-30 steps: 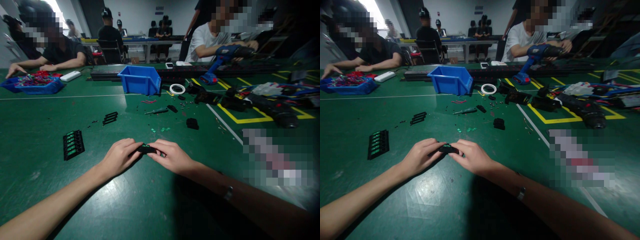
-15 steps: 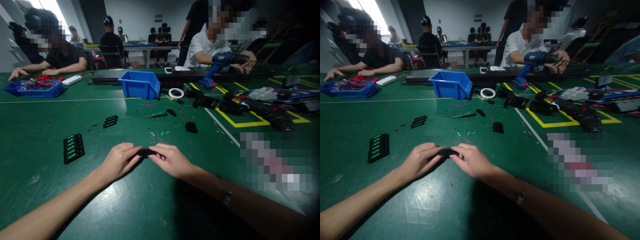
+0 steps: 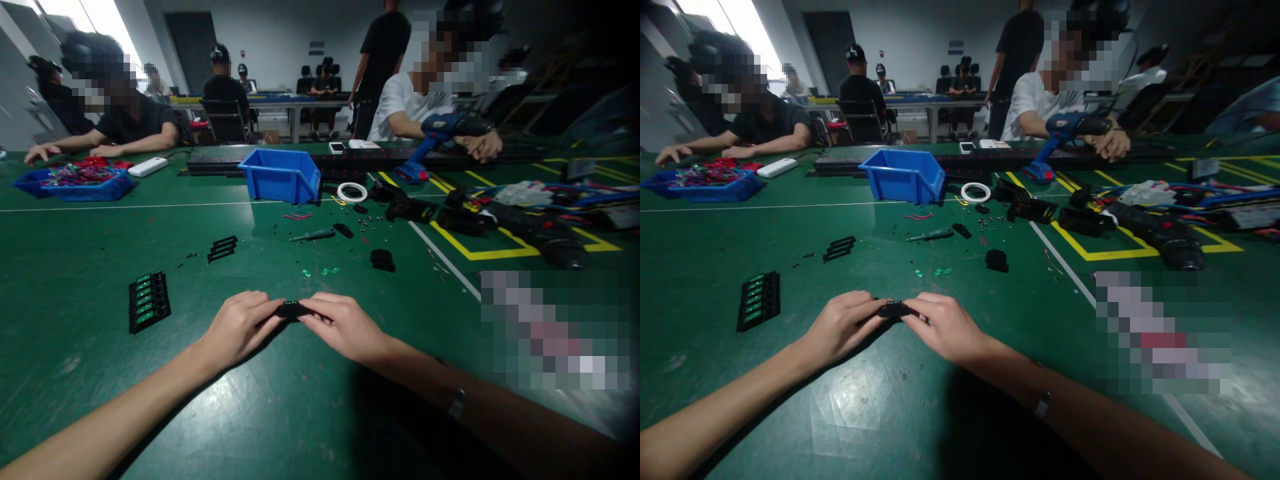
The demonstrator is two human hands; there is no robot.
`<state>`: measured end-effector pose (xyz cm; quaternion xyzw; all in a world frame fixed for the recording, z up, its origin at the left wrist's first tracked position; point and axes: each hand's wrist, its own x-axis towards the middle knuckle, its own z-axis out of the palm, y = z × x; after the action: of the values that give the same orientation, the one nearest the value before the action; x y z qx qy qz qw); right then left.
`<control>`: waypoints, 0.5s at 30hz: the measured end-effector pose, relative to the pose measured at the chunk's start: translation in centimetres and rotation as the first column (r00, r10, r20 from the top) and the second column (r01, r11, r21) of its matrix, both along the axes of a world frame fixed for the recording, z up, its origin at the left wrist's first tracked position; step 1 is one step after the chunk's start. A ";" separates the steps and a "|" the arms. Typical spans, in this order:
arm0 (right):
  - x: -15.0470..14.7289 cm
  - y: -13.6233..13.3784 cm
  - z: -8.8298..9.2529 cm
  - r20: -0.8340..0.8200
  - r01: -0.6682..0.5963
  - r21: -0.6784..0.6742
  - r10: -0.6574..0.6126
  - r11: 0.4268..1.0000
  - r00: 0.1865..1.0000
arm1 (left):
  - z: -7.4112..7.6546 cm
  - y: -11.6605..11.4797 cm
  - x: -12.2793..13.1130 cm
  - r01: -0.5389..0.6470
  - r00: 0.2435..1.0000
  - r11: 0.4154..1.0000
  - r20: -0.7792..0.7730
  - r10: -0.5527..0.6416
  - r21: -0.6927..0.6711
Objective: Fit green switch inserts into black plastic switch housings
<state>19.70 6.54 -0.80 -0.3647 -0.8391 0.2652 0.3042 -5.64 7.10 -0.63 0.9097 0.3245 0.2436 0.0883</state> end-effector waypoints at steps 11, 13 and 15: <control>-0.1 -0.1 0.1 -0.010 0.015 -0.001 -0.015 1.000 1.000 | 0.2 0.0 0.1 -0.018 1.000 1.000 0.007 0.018 -0.003; -0.1 -0.1 0.2 -0.010 0.026 -0.004 -0.026 1.000 1.000 | 0.3 -0.1 0.2 -0.024 1.000 1.000 0.013 0.024 -0.018; -0.2 -0.1 0.2 -0.003 0.034 -0.001 -0.034 0.999 0.999 | 0.4 -0.1 0.3 -0.031 0.999 0.999 0.023 0.031 -0.025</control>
<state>19.54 6.42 -0.65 -0.3787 -0.8322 0.2610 0.3097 -5.37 6.96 -0.26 0.9006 0.3404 0.2513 0.0996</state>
